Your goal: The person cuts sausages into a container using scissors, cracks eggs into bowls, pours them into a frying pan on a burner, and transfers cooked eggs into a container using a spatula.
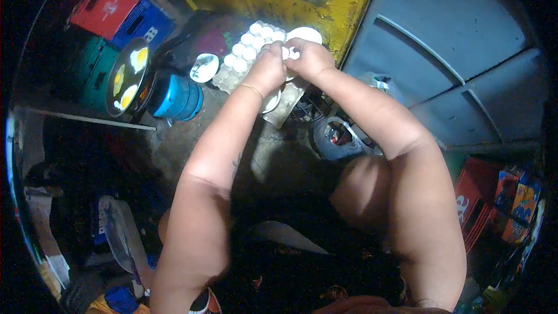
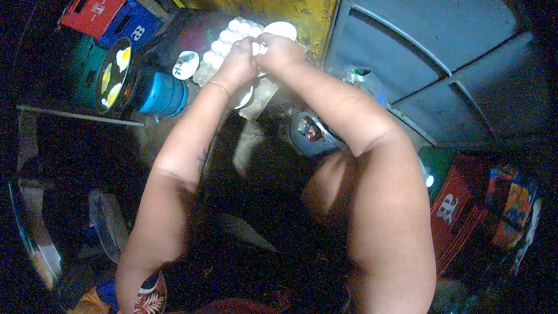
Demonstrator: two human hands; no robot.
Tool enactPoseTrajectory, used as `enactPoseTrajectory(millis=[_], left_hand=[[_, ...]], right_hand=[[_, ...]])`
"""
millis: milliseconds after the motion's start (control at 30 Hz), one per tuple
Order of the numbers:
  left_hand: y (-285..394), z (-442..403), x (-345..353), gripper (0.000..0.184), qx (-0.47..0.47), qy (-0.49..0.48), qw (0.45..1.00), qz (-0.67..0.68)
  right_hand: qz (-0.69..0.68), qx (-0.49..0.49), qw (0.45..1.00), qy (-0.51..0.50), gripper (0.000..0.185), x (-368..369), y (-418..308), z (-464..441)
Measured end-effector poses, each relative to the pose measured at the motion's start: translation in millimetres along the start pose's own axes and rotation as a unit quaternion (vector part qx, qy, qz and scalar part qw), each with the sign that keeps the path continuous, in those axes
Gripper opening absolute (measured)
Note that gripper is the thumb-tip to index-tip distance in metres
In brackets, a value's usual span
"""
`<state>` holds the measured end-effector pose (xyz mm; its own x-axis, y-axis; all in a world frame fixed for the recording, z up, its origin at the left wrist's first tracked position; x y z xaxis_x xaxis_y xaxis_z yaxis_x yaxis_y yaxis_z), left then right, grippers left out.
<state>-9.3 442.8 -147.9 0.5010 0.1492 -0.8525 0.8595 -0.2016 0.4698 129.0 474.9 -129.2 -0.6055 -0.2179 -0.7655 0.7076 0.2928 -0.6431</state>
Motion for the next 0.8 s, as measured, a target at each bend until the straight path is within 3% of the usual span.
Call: enactPoseTrajectory(millis=[133,233,433,533,600,700,800], left_hand=[[-4.3,2.3,-6.1,0.044,0.049,-0.013,0.998,-0.041],[-4.9,6.0,-12.1,0.044,0.073,-0.024,0.995,-0.064],[1.1,14.9,-24.7,0.041,0.085,-0.04,0.989,-0.115],[12.7,19.0,-38.0,0.04,0.109,-0.011,0.983,-0.15],[23.8,22.4,-49.6,0.04,0.125,0.036,0.977,-0.169],[27.7,21.8,-63.3,0.043,0.128,0.137,0.979,-0.083],[19.6,27.2,-54.3,0.044,0.101,0.108,0.988,-0.047]], right_hand=[[0.031,-0.069,0.997,0.022,0.036,-0.2,3.4,-2.2],[0.129,-0.12,0.984,0.025,0.034,-5.7,2.3,-1.9],[0.246,-0.271,0.927,0.082,0.034,-16.3,-3.0,3.4],[0.302,-0.299,0.9,0.093,0.034,-21.4,-4.7,4.6],[0.311,-0.302,0.894,0.109,0.033,-23.9,-3.7,4.2],[0.265,-0.324,0.892,0.168,0.031,-28.6,-2.6,5.7],[0.232,-0.322,0.901,0.176,0.03,-28.6,-3.7,8.4]])
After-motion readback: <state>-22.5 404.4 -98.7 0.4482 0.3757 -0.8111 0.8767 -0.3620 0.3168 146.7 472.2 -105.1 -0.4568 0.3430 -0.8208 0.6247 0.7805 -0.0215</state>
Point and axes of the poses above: each hand's wrist, its own z-axis away from the middle knuckle, its own x-axis out of the palm, y = z × x, the point moved 3 cm from there along -z, towards the middle knuckle, and after that the axes turned 4 degrees about x, right-handed, at the moved point
